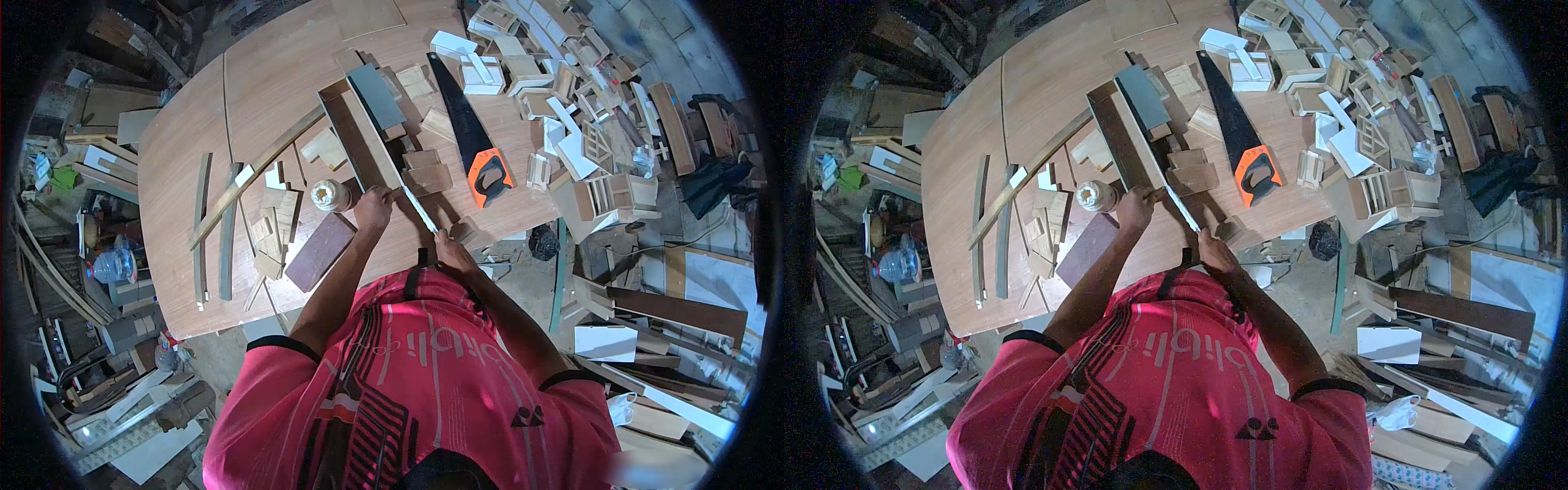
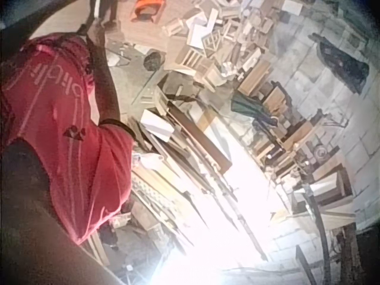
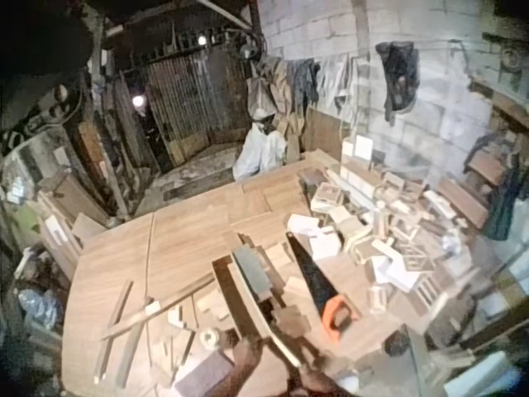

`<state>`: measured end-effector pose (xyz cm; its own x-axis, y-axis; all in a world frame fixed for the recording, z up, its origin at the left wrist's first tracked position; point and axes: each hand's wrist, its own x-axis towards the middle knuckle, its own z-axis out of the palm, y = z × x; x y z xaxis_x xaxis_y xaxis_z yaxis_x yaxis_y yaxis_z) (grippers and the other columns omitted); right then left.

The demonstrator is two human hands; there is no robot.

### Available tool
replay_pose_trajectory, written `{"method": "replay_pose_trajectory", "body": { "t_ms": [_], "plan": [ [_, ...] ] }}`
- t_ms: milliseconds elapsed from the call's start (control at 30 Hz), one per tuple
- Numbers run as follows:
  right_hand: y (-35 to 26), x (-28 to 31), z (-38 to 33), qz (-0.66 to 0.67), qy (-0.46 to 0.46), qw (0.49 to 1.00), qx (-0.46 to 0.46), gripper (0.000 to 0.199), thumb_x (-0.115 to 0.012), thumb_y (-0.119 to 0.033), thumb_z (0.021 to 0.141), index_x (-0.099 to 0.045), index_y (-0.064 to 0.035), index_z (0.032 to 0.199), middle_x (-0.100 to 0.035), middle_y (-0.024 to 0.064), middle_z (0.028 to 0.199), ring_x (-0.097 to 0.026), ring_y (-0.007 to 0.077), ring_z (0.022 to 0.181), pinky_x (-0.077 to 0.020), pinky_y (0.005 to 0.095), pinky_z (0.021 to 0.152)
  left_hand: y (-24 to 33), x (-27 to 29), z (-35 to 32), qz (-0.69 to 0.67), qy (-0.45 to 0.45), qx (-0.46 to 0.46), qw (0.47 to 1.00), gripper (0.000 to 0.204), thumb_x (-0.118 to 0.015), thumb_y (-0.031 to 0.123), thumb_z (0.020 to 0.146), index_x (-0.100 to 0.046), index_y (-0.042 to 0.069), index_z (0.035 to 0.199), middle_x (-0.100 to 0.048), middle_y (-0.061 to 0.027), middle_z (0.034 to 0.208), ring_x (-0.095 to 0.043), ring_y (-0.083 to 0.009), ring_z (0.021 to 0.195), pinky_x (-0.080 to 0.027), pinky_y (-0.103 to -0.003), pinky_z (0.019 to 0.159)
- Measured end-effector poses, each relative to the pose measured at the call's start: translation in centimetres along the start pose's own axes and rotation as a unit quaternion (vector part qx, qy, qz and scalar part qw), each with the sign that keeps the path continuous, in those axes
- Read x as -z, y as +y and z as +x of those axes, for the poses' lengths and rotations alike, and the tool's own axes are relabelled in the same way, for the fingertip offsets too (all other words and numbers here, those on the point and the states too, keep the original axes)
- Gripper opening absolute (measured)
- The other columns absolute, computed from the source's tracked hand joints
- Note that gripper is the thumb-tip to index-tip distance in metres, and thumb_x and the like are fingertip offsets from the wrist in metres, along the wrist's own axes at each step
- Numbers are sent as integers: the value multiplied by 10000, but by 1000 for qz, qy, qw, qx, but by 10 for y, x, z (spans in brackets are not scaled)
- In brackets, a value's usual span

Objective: The recorder is assembling small wooden boxes or components, applying glue to small strips of wood and positioning them on a larger base piece.

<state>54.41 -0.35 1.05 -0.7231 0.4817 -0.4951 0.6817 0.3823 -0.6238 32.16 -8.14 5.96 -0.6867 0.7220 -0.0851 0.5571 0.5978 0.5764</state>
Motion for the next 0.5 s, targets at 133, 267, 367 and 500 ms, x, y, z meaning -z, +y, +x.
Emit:
{"method": "replay_pose_trajectory", "body": {
  "t_ms": [133, 267, 367, 500],
  "plan": [
    [5, -1, 4, -1, -15, 1000, 22, 283, -377, -251, 966, -332, 12, 1062, -582, 350, 844, -573, 520, 843, -439, 592, 697, 3, 3, -1, 13, -5, 17, 1000, 172, -614, 209, 821, -708, 102, 917, -666, -117, 978, -649, -326, 866, -524, -414, 718],
    [5, 1, 4, 14, -38, 999, -1, 328, -307, -319, 982, -336, -16, 1104, -575, 386, 894, -559, 543, 911, -412, 621, 762, 2, 1, 0, 7, -6, 8, 1000, 177, -612, 214, 827, -705, 95, 918, -668, -117, 966, -651, -325, 863, -525, -414, 717],
    [-10, 13, -4, 11, -36, 999, 8, 301, -322, -299, 981, -330, -18, 1088, -583, 372, 854, -566, 547, 867, -416, 629, 723, -1, 3, -3, 4, 5, 2, 1000, 183, -610, 224, 834, -704, 95, 922, -670, -116, 962, -652, -324, 856, -526, -414, 713],
    [0, 9, -7, -23, -13, 1000, 11, 279, -340, -277, 979, -328, -17, 1081, -592, 349, 801, -577, 540, 810, -430, 620, 678, 2, 2, -2, -1, 11, -11, 1000, 183, -607, 225, 839, -706, 100, 929, -672, -116, 935, -652, -323, 835, -526, -408, 703]
  ]
}}
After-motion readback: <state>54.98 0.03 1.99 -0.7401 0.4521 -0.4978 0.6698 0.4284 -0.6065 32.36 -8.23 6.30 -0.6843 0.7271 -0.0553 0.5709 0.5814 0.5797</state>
